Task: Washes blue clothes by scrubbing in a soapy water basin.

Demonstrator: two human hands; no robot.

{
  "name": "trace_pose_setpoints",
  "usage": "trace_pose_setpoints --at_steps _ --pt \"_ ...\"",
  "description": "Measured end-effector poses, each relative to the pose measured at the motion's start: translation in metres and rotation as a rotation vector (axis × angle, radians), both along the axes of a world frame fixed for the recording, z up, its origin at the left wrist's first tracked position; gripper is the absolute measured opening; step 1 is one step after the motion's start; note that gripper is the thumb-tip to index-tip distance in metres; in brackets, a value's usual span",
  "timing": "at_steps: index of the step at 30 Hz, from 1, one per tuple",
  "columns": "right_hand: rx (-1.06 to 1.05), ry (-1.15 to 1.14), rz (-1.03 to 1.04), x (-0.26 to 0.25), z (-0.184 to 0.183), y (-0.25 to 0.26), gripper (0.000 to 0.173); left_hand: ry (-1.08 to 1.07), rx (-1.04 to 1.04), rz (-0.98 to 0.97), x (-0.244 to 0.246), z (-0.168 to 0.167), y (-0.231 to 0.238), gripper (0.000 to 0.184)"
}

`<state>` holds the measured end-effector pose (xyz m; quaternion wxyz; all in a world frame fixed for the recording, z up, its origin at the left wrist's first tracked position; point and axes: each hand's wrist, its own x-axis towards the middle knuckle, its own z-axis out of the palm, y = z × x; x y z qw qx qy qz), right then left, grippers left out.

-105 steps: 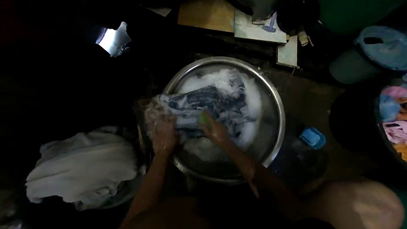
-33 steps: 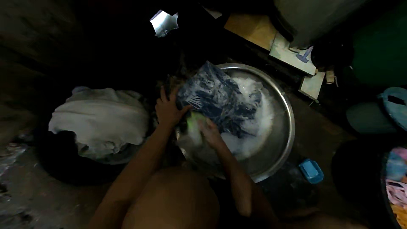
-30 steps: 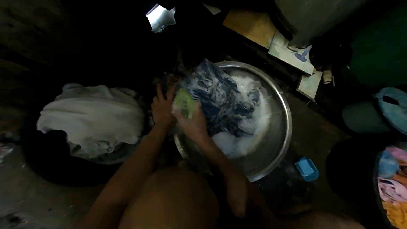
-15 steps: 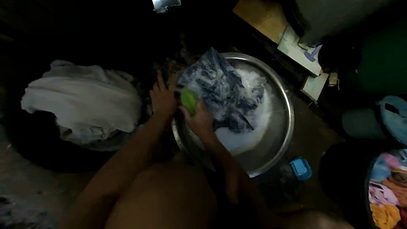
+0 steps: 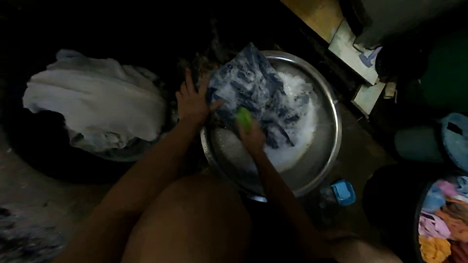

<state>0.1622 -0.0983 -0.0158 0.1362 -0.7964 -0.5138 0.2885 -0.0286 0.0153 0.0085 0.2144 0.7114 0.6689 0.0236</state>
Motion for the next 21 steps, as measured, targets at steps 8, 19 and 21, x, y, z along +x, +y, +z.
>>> trace_pose_setpoints --at_steps 8,19,21 --pt "0.083 0.056 -0.206 0.014 0.041 0.007 0.059 -0.005 0.047 0.019 0.002 -0.010 -0.002 0.088" --pt "-0.568 -0.054 -0.130 0.152 0.014 -0.029 0.069 -0.018 0.009 0.021 0.004 0.000 0.002 0.091" --pt "-0.755 -0.034 0.033 0.170 0.042 -0.017 0.070 -0.014 0.006 0.030 0.003 -0.003 0.002 0.091"
